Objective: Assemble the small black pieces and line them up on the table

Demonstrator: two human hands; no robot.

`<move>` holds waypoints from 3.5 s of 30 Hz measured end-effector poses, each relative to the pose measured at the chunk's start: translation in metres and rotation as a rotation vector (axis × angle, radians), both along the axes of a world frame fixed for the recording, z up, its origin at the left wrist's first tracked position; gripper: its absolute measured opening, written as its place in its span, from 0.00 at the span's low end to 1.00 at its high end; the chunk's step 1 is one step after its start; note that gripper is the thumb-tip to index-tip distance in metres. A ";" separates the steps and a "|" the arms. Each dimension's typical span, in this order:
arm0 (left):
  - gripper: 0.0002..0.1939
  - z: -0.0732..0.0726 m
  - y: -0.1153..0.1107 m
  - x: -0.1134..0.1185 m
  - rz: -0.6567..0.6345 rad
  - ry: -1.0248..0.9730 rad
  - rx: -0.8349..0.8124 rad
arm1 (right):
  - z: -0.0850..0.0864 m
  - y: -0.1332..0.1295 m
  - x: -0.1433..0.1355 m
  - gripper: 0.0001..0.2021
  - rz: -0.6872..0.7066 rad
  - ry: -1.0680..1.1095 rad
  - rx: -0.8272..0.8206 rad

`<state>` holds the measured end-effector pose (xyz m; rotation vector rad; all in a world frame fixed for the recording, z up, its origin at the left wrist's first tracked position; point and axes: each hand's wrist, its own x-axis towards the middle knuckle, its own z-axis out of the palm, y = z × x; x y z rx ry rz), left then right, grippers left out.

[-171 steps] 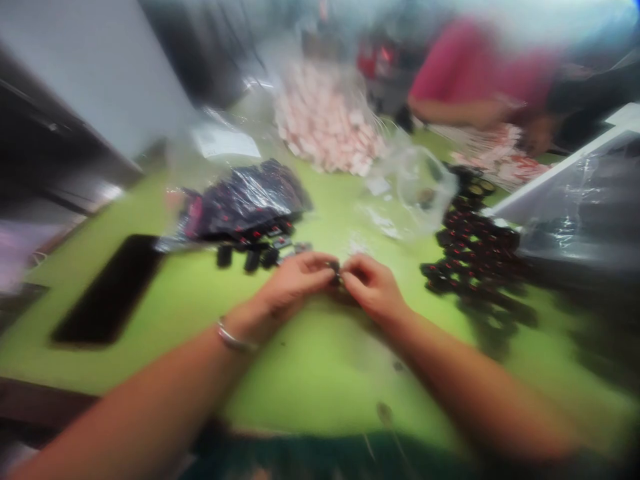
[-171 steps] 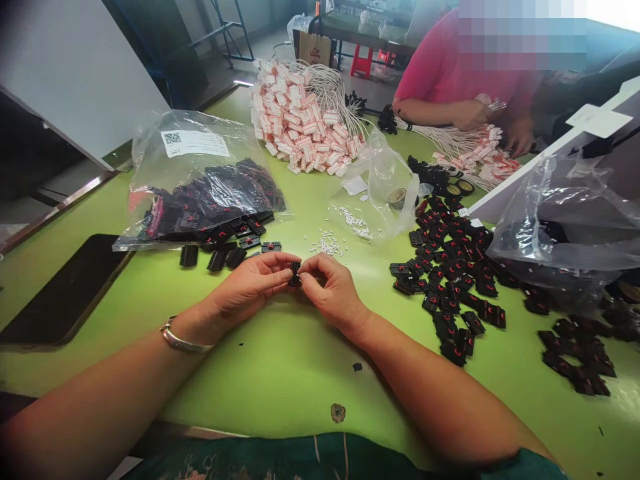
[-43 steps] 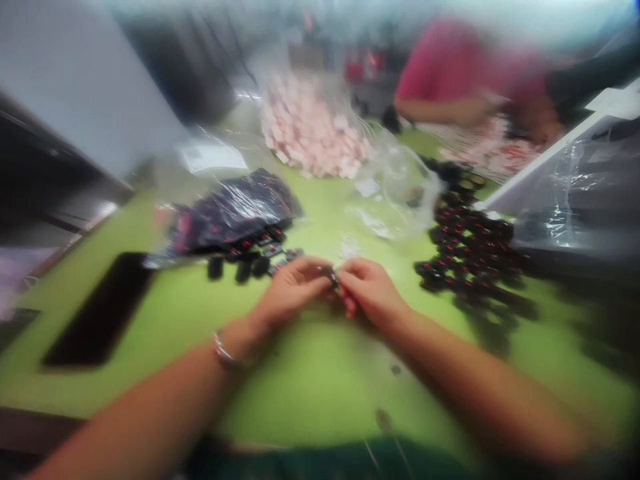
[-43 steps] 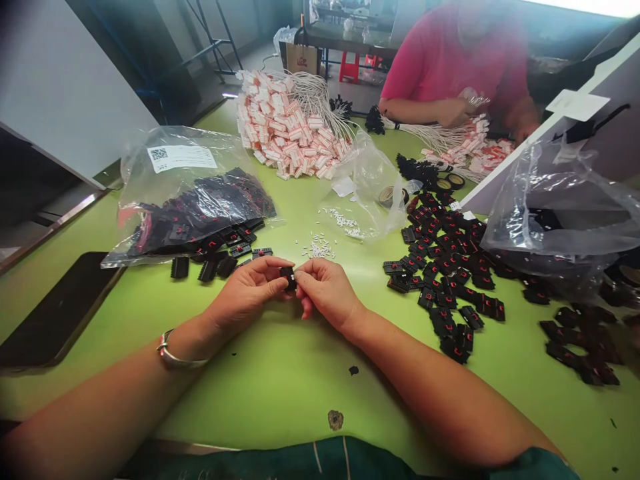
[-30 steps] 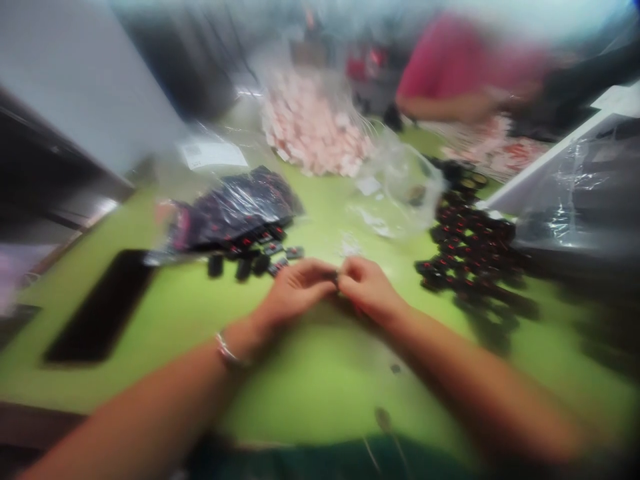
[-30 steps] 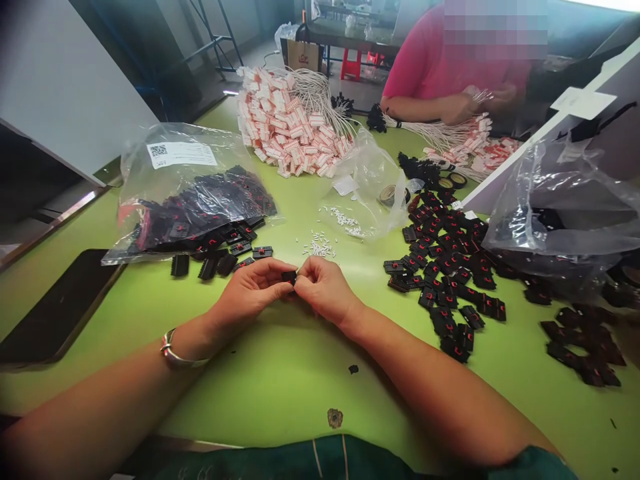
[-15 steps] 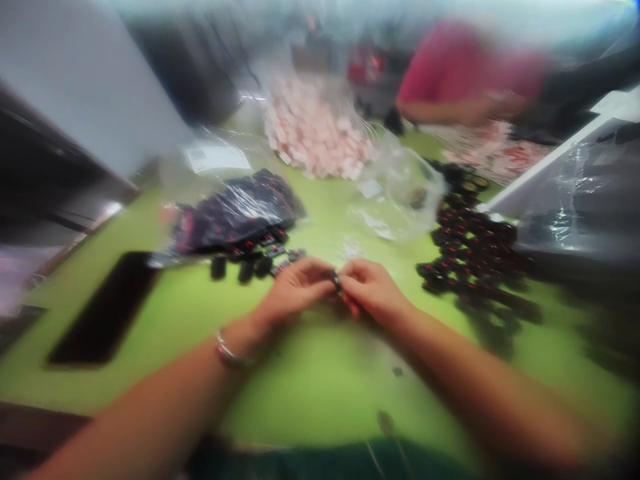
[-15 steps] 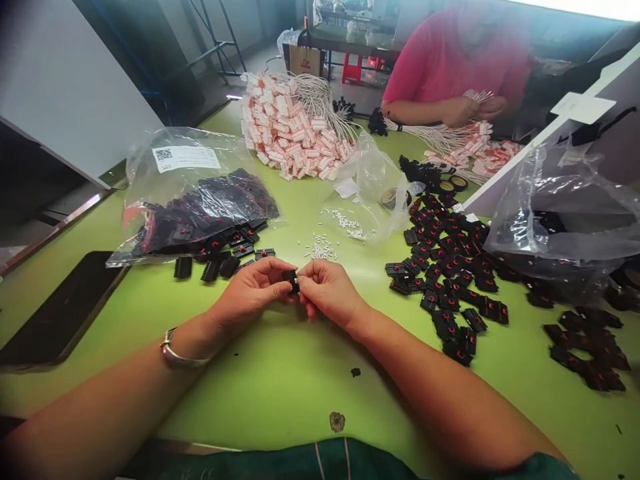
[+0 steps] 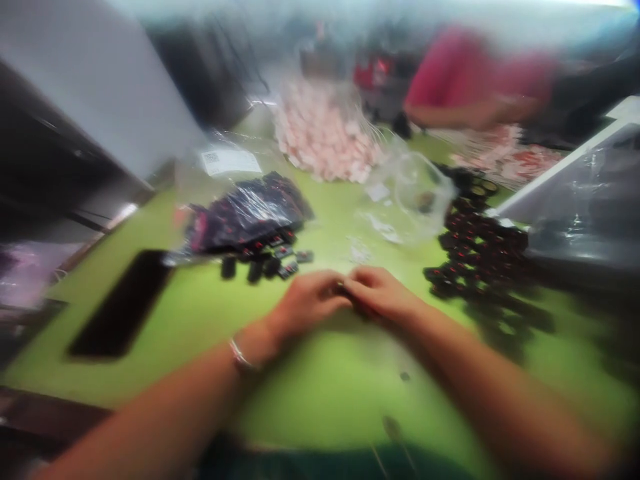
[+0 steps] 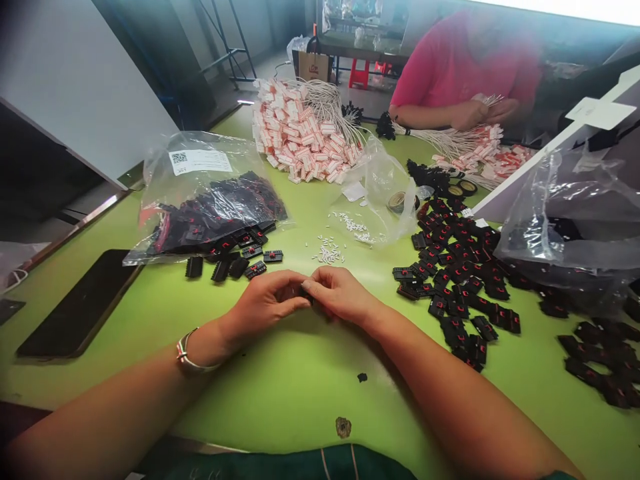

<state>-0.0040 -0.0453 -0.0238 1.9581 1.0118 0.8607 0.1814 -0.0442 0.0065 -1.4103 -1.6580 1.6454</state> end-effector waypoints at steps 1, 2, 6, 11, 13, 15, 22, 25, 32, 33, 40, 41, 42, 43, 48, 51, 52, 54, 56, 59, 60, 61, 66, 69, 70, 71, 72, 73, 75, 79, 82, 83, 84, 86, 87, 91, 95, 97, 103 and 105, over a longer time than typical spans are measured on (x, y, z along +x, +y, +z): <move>0.16 0.002 0.002 -0.003 -0.004 0.087 0.113 | -0.002 0.001 0.000 0.16 0.022 -0.057 0.019; 0.18 0.004 0.006 -0.006 0.001 0.167 0.224 | -0.003 0.001 -0.001 0.16 0.035 -0.122 0.058; 0.18 0.010 0.022 -0.021 0.216 0.441 0.480 | 0.000 0.000 -0.002 0.11 0.167 -0.338 0.332; 0.12 0.006 0.029 -0.028 0.225 0.715 0.558 | 0.009 0.005 0.010 0.08 0.334 -0.405 0.347; 0.12 0.004 0.028 -0.027 0.200 0.725 0.580 | 0.005 0.014 0.020 0.08 0.147 -0.486 0.463; 0.14 0.005 0.026 -0.026 0.200 0.704 0.599 | -0.001 0.025 0.032 0.08 -0.103 -0.578 0.594; 0.13 0.006 0.019 -0.017 0.210 0.180 0.321 | -0.015 0.041 0.049 0.08 -0.274 -0.717 0.609; 0.14 0.007 0.012 -0.011 0.231 -0.116 -0.120 | -0.017 0.040 0.045 0.08 -0.235 -0.722 0.591; 0.24 0.010 0.004 -0.004 0.247 -0.490 -0.674 | -0.019 0.037 0.033 0.09 -0.172 -0.864 0.677; 0.24 0.011 0.004 -0.004 0.246 -0.518 -0.704 | -0.020 0.037 0.032 0.09 -0.152 -0.886 0.689; 0.23 0.015 0.003 -0.004 0.173 -0.687 -0.880 | -0.026 0.041 0.036 0.07 -0.096 -0.909 0.737; 0.23 0.015 0.003 -0.004 0.170 -0.689 -0.895 | -0.025 0.040 0.035 0.06 -0.111 -0.862 0.751; 0.23 0.015 0.002 -0.004 0.169 -0.688 -0.901 | -0.024 0.037 0.033 0.06 -0.125 -0.799 0.772; 0.23 0.015 0.002 -0.004 0.168 -0.684 -0.899 | -0.022 0.034 0.030 0.05 -0.134 -0.722 0.799; 0.22 0.012 0.001 -0.004 0.137 -0.625 -0.825 | -0.010 0.006 0.005 0.05 -0.067 -0.319 0.984; 0.20 0.010 0.001 -0.004 0.098 -0.576 -0.777 | -0.006 -0.006 -0.005 0.06 -0.053 -0.228 1.052; 0.20 0.010 0.001 -0.004 0.083 -0.567 -0.770 | -0.006 -0.008 -0.007 0.06 -0.054 -0.221 1.060; 0.19 0.009 0.001 -0.004 0.066 -0.563 -0.763 | -0.006 -0.009 -0.008 0.07 -0.053 -0.221 1.075; 0.19 0.010 0.001 -0.004 0.064 -0.565 -0.753 | -0.007 -0.009 -0.008 0.06 -0.041 -0.231 1.097; 0.17 0.010 0.001 -0.004 0.065 -0.568 -0.745 | -0.009 -0.009 -0.008 0.06 -0.037 -0.281 1.130; 0.17 0.010 0.001 -0.004 0.067 -0.569 -0.746 | -0.009 -0.010 -0.008 0.05 -0.038 -0.303 1.137; 0.17 0.010 0.001 -0.004 0.071 -0.568 -0.747 | -0.010 -0.010 -0.008 0.05 -0.039 -0.325 1.144; 0.17 0.007 0.001 -0.004 0.109 -0.545 -0.715 | -0.012 -0.012 -0.009 0.06 -0.033 -0.357 1.162; 0.17 0.007 0.001 -0.003 0.164 -0.569 -0.724 | -0.013 -0.014 -0.009 0.06 -0.045 -0.296 1.162; 0.17 0.008 0.000 -0.002 0.193 -0.593 -0.741 | -0.014 -0.016 -0.009 0.07 -0.044 -0.281 1.158; 0.17 0.010 0.000 -0.002 0.222 -0.620 -0.758 | -0.014 -0.018 -0.010 0.08 -0.039 -0.276 1.152; 0.17 0.012 0.000 -0.002 0.247 -0.647 -0.773 | -0.014 -0.020 -0.010 0.10 -0.030 -0.277 1.144; 0.17 0.014 0.000 -0.001 0.265 -0.669 -0.785 | -0.014 -0.022 -0.010 0.11 -0.021 -0.276 1.135; 0.18 0.019 0.001 -0.001 0.278 -0.695 -0.797 | -0.013 -0.025 -0.011 0.13 -0.005 -0.229 1.105; 0.20 0.023 0.004 -0.003 0.279 -0.717 -0.773 | -0.013 -0.011 0.000 0.14 -0.118 -0.069 1.005; 0.19 0.022 0.006 -0.004 0.289 -0.729 -0.746 | -0.017 0.017 0.021 0.11 -0.318 -0.217 0.982; 0.19 0.021 0.006 -0.004 0.288 -0.732 -0.747 | -0.020 0.027 0.030 0.09 -0.325 -0.311 1.000; 0.19 0.020 0.007 -0.004 0.285 -0.734 -0.751 | -0.023 0.037 0.037 0.08 -0.302 -0.392 0.997; 0.19 0.018 0.007 -0.004 0.279 -0.730 -0.760 | -0.029 0.051 0.048 0.08 -0.245 -0.528 0.952; 0.19 0.018 0.007 -0.004 0.278 -0.723 -0.764 | -0.031 0.055 0.050 0.07 -0.212 -0.583 0.929; 0.19 0.017 0.006 -0.003 0.277 -0.707 -0.765 | -0.037 0.059 0.048 0.08 -0.152 -0.716 0.872; 0.19 0.015 0.005 -0.003 0.262 -0.692 -0.762 | -0.039 0.060 0.044 0.09 -0.178 -0.774 0.870; 0.19 0.014 0.005 -0.002 0.253 -0.688 -0.772 | -0.039 0.060 0.045 0.10 -0.201 -0.779 0.883; 0.21 0.011 0.005 -0.003 0.202 -0.684 -0.794 | -0.024 0.042 0.030 0.06 -0.261 -0.362 0.958; 0.21 0.010 0.005 -0.004 0.170 -0.669 -0.779 | -0.016 0.028 0.017 0.05 -0.254 -0.189 0.916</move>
